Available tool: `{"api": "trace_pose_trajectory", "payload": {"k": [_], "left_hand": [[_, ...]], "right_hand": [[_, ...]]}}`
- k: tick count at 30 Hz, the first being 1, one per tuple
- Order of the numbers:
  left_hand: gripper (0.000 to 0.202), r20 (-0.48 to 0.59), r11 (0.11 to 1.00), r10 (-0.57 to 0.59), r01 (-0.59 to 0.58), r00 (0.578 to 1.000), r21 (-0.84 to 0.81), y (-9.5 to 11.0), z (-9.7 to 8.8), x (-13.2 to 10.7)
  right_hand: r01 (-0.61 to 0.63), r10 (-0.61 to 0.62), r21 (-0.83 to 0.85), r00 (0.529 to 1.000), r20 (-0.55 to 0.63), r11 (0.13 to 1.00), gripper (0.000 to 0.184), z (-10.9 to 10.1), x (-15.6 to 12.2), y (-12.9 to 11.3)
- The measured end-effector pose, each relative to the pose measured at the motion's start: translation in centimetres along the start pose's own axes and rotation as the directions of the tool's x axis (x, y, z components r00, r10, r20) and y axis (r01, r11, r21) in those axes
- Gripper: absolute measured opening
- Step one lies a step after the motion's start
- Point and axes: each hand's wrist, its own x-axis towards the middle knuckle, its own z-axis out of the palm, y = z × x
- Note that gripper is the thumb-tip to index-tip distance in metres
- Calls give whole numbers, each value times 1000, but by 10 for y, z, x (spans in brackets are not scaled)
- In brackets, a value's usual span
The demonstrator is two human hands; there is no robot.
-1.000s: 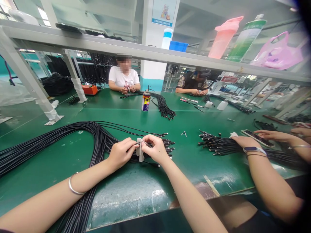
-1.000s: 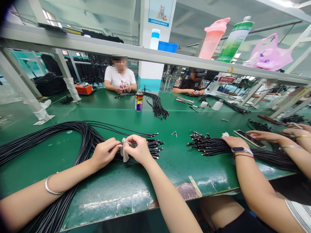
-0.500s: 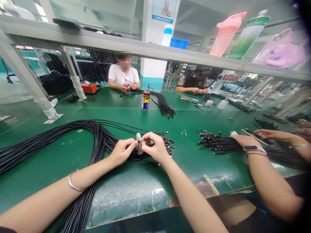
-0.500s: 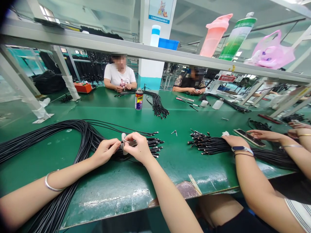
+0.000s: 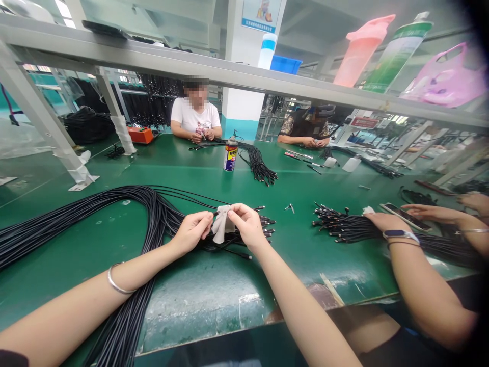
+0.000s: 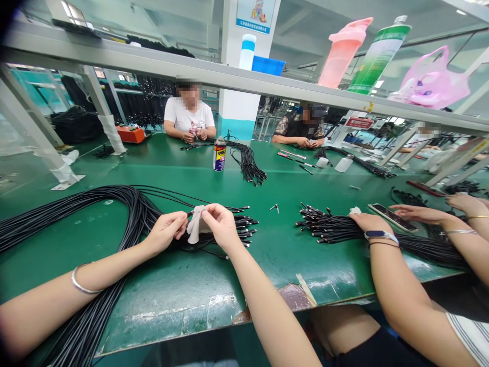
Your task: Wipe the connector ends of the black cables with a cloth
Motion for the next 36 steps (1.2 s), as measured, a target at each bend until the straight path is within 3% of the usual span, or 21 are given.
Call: {"api": "trace_pose_trajectory", "payload": {"k": [4,13,16,20,23,25,26,30,34,36], "left_hand": [[46,-30,999,-20,18,999,-47,-3,-1,2],[46,99,998,-49,53,994,-35,-3,2,-1],[44,105,999,-45,46,993,-9,-1,2,-1],[43,78,987,-4,-8,997,158,2,1,-2],[35,228,916,88,-168,970,364,2,1,-5],[46,250,877,147,-243,957,415,-1,0,-5],[54,200,880,165,-235,966,413,-3,0,-5],[70,-54,955,93,-74,994,289,-8,0,3],[58,-41,993,-119,118,992,-20,1,5,10],[47,-74,979,-164,153,984,-136,8,6,11]], "right_hand": [[-20,20,-8,999,25,1000,26,-2,1,0],[-50,49,21,997,51,999,26,5,-1,3],[-63,62,13,998,8,998,22,2,1,6],[-113,142,285,986,-84,952,24,-6,7,10],[-98,205,517,966,-155,851,24,-13,14,11],[-99,253,596,951,-180,797,19,-16,17,10],[-113,280,626,944,-175,772,17,-17,18,9],[-214,370,684,925,-87,697,15,-13,16,4],[-318,383,649,922,44,691,18,-5,10,2],[-361,374,618,920,115,698,19,-2,7,1]]}}
